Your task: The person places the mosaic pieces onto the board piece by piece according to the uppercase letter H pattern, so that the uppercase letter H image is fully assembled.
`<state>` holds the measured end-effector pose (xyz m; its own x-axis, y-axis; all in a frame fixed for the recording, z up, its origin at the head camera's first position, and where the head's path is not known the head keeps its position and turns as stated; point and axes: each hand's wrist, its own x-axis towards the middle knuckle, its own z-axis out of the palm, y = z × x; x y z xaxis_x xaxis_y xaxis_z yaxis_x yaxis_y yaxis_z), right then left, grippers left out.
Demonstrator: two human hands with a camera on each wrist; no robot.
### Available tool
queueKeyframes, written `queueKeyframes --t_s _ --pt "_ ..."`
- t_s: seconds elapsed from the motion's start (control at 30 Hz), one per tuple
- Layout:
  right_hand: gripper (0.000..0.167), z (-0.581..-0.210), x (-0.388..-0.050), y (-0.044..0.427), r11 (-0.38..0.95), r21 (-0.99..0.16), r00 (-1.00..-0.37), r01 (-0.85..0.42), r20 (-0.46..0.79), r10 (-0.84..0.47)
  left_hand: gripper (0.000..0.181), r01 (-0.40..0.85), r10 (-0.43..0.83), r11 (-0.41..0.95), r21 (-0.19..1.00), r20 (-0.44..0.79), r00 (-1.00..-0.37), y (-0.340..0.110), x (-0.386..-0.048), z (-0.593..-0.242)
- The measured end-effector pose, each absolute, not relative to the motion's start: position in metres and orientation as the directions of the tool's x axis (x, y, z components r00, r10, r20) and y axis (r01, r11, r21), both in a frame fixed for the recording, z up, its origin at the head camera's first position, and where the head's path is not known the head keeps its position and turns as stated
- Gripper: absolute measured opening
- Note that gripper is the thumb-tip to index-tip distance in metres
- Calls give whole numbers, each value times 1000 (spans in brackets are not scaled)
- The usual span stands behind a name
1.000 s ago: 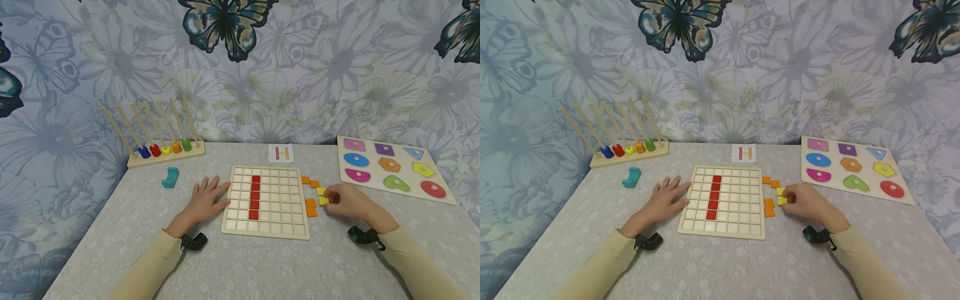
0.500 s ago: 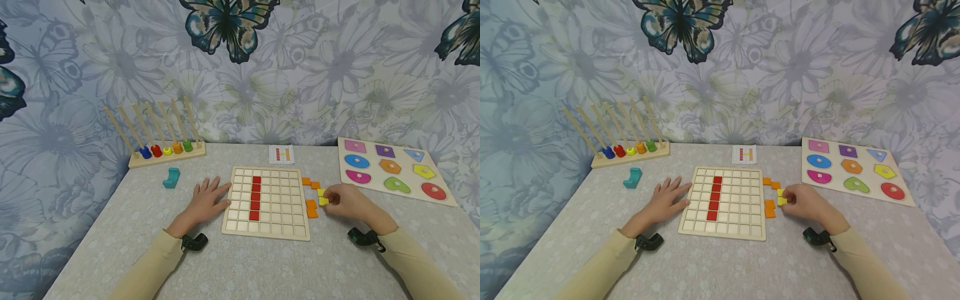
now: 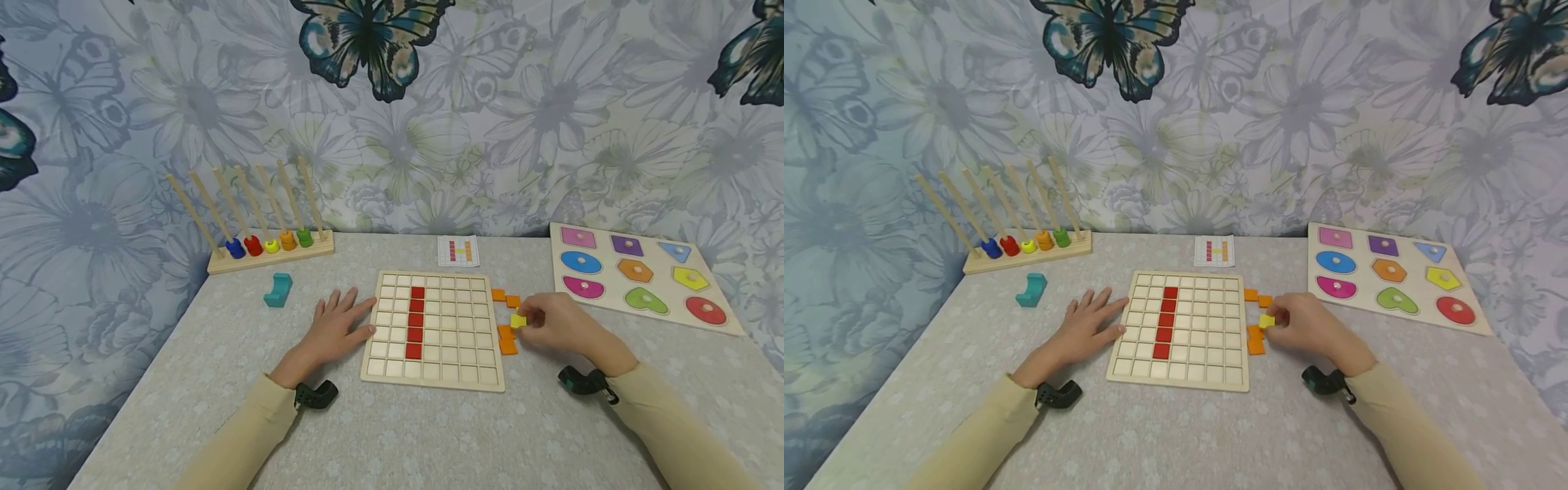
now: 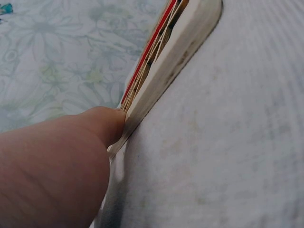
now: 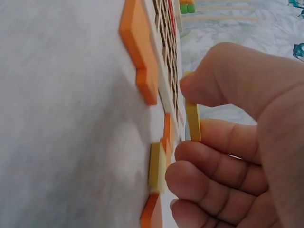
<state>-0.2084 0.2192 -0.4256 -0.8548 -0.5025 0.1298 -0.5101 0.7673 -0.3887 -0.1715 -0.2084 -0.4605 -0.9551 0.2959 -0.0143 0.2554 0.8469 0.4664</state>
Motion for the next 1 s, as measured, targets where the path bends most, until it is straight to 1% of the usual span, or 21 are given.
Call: queueKeyframes --t_s 0.17,0.3,0.53,1.0 --pt "15 -426 -215 207 741 -398 -834 -541 142 -533 60 263 301 843 469 -6 -954 -209 -173 -462" --pt "14 -425 -218 197 738 -407 -834 -539 134 -535 60 263 304 842 471 -13 -952 -209 -173 -463" --pt "20 -421 -223 179 703 -436 -815 -562 144 -561 61 262 304 842 472 -13 -953 -209 -173 -461" --pt "22 -426 -233 148 637 -458 -766 -620 181 -617 61 255 295 845 469 -12 -955 -208 -172 -460"
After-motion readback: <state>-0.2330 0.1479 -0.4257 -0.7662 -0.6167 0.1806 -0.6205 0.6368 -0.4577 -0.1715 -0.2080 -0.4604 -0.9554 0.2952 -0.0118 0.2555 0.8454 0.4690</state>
